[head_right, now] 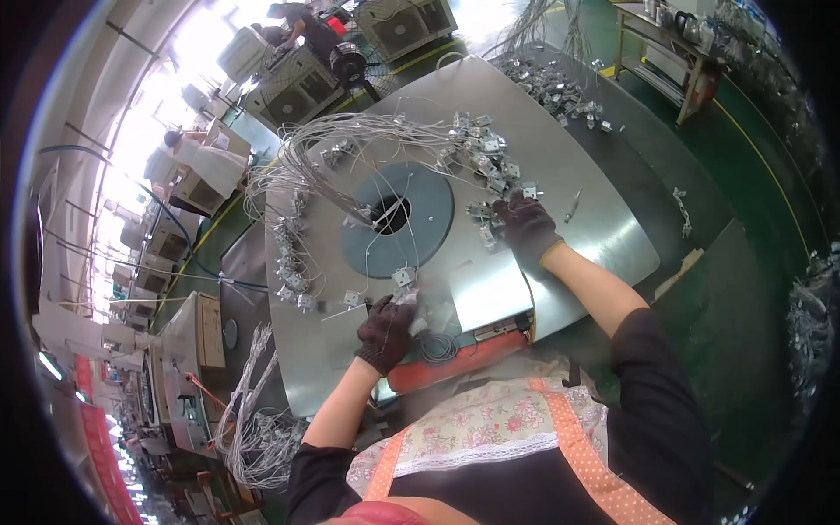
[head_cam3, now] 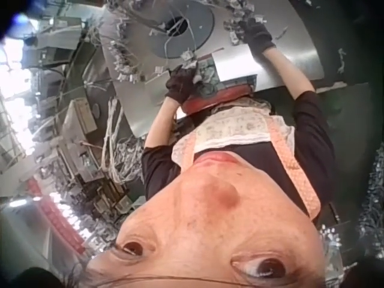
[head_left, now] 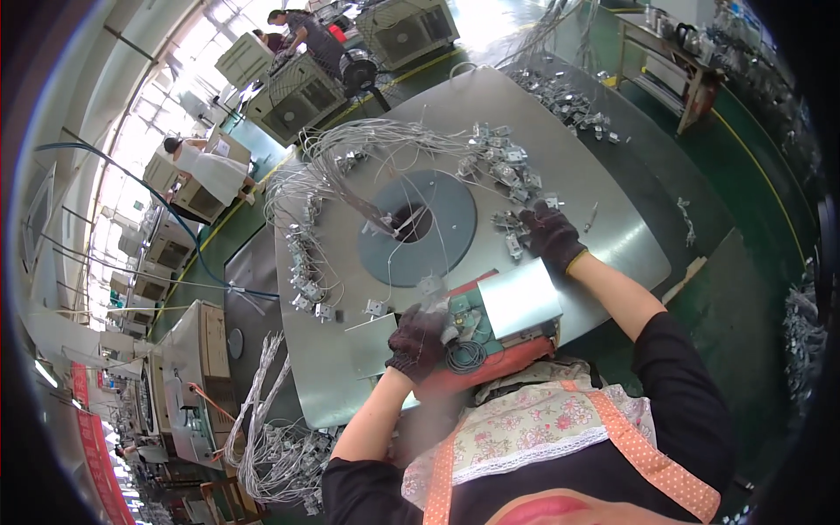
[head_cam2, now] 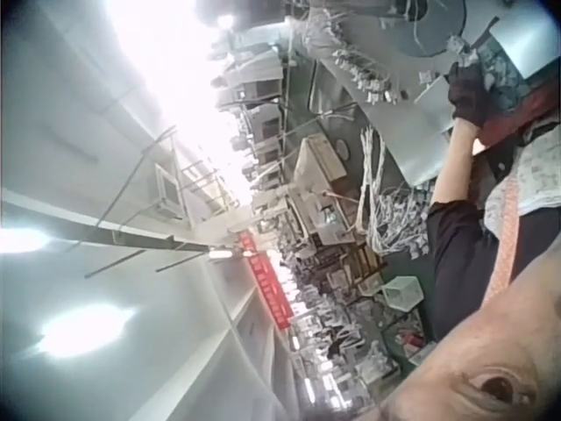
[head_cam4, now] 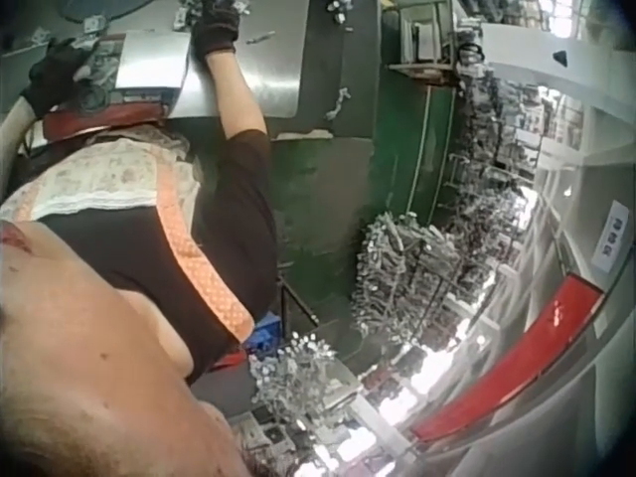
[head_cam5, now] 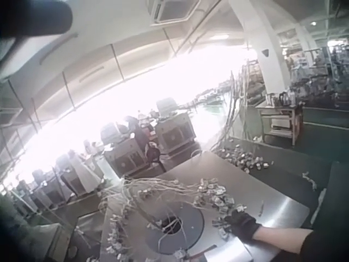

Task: The person picks up a wire and a metal component, joins them together at a machine, and places the assembled unit onto a rotating table, repeating this process several times.

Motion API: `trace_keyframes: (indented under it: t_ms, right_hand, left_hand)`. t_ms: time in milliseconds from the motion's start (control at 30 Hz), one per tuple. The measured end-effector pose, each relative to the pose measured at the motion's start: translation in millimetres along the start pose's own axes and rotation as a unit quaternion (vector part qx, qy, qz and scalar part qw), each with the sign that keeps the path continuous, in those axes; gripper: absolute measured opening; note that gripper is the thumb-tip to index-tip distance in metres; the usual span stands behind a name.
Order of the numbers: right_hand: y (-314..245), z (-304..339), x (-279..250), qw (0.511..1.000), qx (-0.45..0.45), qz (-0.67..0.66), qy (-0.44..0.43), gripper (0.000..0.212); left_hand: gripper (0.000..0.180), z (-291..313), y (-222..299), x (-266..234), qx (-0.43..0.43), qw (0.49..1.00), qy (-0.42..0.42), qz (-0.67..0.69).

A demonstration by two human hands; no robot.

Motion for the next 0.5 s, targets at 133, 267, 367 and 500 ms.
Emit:
trace_keyframes:
  t_ms: [133, 267, 367, 500]
  right_hand:
    - [18.1, 11.8, 26.2, 0.994, 0.058, -0.090, -0.002, 0.039]
    - [16.9, 1.6, -4.7, 0.991, -0.020, -0.113, 0.067, 0.034]
    - [9.0, -5.9, -15.7, 0.995, 0.020, -0.093, 0.024, 0.044]
    - [14.2, -5.4, -2.4, 0.998, -0.006, -0.005, 0.070, 0.048]
  left_hand:
    - [0.062, -0.6, -0.4, -0.4, 0.035, 0.998, 0.040, -0.022]
    - [0.056, -3.3, -0.2, -6.3, 0.047, 0.998, 0.026, -0.020]
    - [0.054, -18.8, 2.3, -13.9, 0.006, 0.997, 0.076, 0.020]
    - [0.053, -23.9, 3.4, -13.3, 0.002, 0.998, 0.056, 0.032]
Point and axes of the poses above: each hand's wrist, its own z-axis away from the middle knuckle, its own x-axis out of the palm, y = z × x, the point moved 6 cm from there along -z, towards the middle knuckle, and after that the axes turned 6 degrees about y, right-handed, at the moved point
